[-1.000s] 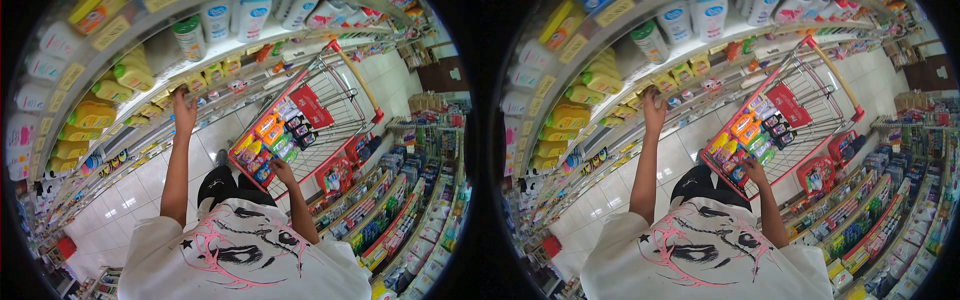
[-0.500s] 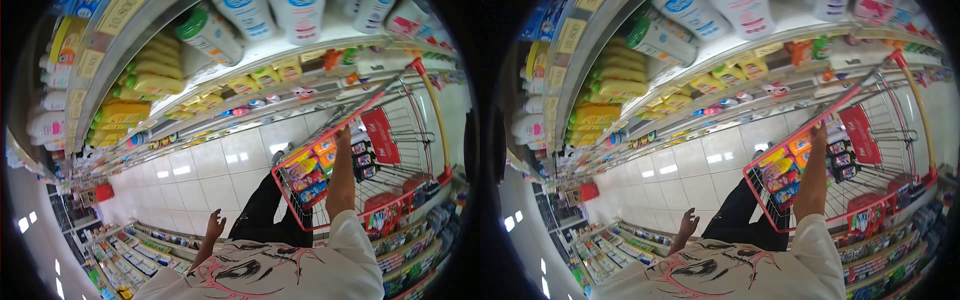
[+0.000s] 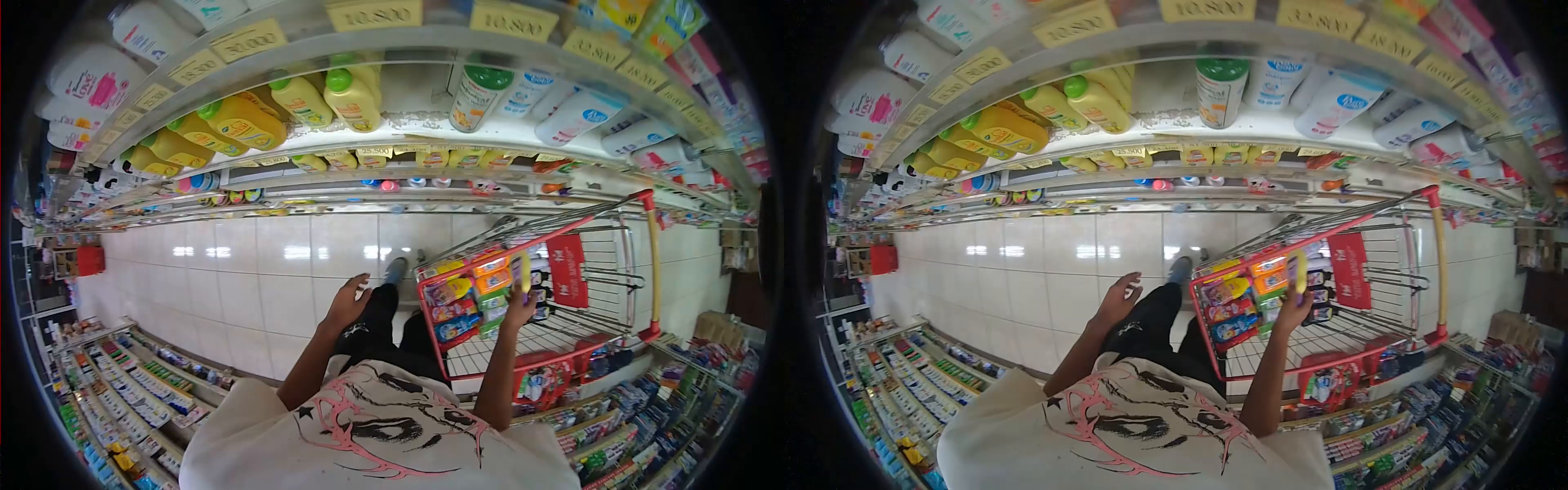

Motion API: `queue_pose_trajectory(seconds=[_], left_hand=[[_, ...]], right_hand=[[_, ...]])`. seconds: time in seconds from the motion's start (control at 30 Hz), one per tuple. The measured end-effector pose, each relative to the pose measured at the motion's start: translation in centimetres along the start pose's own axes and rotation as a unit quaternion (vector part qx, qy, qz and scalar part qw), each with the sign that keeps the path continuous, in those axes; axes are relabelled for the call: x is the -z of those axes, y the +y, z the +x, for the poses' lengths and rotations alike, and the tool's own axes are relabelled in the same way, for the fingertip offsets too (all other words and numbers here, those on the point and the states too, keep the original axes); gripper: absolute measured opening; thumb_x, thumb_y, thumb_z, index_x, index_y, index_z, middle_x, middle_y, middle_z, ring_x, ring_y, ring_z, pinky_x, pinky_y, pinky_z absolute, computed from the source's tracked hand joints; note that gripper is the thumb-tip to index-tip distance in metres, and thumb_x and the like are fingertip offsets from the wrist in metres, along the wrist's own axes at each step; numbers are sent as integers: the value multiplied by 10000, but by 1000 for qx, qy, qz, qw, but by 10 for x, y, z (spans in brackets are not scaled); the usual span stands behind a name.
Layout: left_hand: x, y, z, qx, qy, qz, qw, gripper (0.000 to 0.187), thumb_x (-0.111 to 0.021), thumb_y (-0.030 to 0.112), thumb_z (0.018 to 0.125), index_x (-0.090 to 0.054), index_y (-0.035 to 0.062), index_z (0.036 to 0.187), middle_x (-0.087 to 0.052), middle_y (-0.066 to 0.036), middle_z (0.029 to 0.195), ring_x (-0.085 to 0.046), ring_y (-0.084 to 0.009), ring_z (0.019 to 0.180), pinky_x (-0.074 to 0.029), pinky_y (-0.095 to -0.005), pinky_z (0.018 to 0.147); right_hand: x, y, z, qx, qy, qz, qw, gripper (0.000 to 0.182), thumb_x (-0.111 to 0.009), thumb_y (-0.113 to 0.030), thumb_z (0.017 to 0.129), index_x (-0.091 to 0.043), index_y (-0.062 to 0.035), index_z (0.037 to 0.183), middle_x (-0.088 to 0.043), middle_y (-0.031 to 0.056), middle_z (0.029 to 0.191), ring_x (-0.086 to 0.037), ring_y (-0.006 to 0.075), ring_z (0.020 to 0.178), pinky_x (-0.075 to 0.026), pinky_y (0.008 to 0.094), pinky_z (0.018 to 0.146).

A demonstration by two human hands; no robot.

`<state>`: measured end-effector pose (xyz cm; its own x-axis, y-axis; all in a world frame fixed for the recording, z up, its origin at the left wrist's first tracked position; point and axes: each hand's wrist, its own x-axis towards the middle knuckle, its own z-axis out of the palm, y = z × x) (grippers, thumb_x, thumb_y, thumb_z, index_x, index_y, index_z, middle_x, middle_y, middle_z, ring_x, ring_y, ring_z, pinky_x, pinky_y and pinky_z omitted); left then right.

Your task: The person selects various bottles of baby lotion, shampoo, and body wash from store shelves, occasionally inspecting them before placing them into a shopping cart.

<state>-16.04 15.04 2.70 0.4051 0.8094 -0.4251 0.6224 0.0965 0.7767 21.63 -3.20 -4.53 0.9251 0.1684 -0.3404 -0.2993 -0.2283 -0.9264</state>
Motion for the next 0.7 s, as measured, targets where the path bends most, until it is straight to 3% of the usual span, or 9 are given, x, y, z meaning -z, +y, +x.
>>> queue_pose_trajectory(seconds=[0.07,0.1,0.17,0.23,0.37,0.43,0.47,0.57,0.7], left_hand=[[-10,18,31,-39,-29,-32,998,377,-609,157,929,-534,53,1283,-645,-133,1125,-644,-232,983,-517,-345,824],[-19,21,47,-50,-58,-112,991,353,-592,150,940,-542,48,1274,-648,-122,1116,-643,-219,991,-516,-333,833],[-28,47,71,-66,-93,-199,973,330,-576,144,951,-550,43,1265,-650,-112,1108,-642,-207,999,-514,-321,842],[-21,99,75,19,-131,-409,903,302,-531,149,972,-560,37,1251,-640,-99,1107,-636,-195,1019,-510,-310,879],[3,168,69,40,-151,-507,848,351,-516,197,982,-518,46,1299,-620,-96,1138,-624,-214,1055,-507,-331,918],[11,185,67,78,-103,-594,794,435,-527,238,980,-444,63,1370,-567,-96,1228,-583,-213,1122,-491,-363,959],[16,188,71,81,-126,-629,763,501,-534,285,980,-386,77,1411,-513,-95,1301,-535,-206,1180,-465,-372,998],[28,197,84,34,-107,-692,713,506,-521,313,987,-387,65,1408,-481,-96,1334,-515,-197,1189,-444,-362,1022],[36,195,108,12,-105,-736,668,476,-573,271,971,-436,48,1368,-544,-59,1260,-565,-168,1092,-469,-318,984]], right_hand=[[5,-46,-46,126,-62,-91,986,307,-690,-102,883,-536,27,1115,-571,66,956,-578,124,768,-515,251,596],[-7,-93,-77,138,-59,-141,979,308,-712,-72,852,-552,44,1089,-574,91,939,-585,177,775,-508,290,635],[-29,-154,-107,395,-92,-294,865,330,-743,-68,807,-574,33,1072,-576,131,936,-584,259,792,-499,350,691],[-59,-202,-141,380,-156,-337,847,335,-760,-74,780,-599,1,1065,-578,156,981,-582,325,850,-490,391,762],[-124,-259,-177,386,-234,-317,834,356,-763,-71,780,-615,-15,1099,-567,154,1025,-584,328,954,-497,373,806],[-154,-269,-183,407,-261,-289,826,353,-763,-70,779,-625,-19,1099,-563,150,1044,-586,323,966,-499,377,807],[-169,-273,-187,428,-258,-285,818,346,-762,-70,781,-631,-21,1098,-556,148,1064,-588,312,964,-499,374,802],[-204,-263,-177,475,-268,-271,793,340,-755,-63,788,-640,-30,1107,-528,137,1090,-587,281,955,-499,360,788],[-237,-245,-167,493,-265,-265,785,339,-735,-55,804,-636,-31,1127,-509,123,1042,-581,271,946,-497,345,789]])
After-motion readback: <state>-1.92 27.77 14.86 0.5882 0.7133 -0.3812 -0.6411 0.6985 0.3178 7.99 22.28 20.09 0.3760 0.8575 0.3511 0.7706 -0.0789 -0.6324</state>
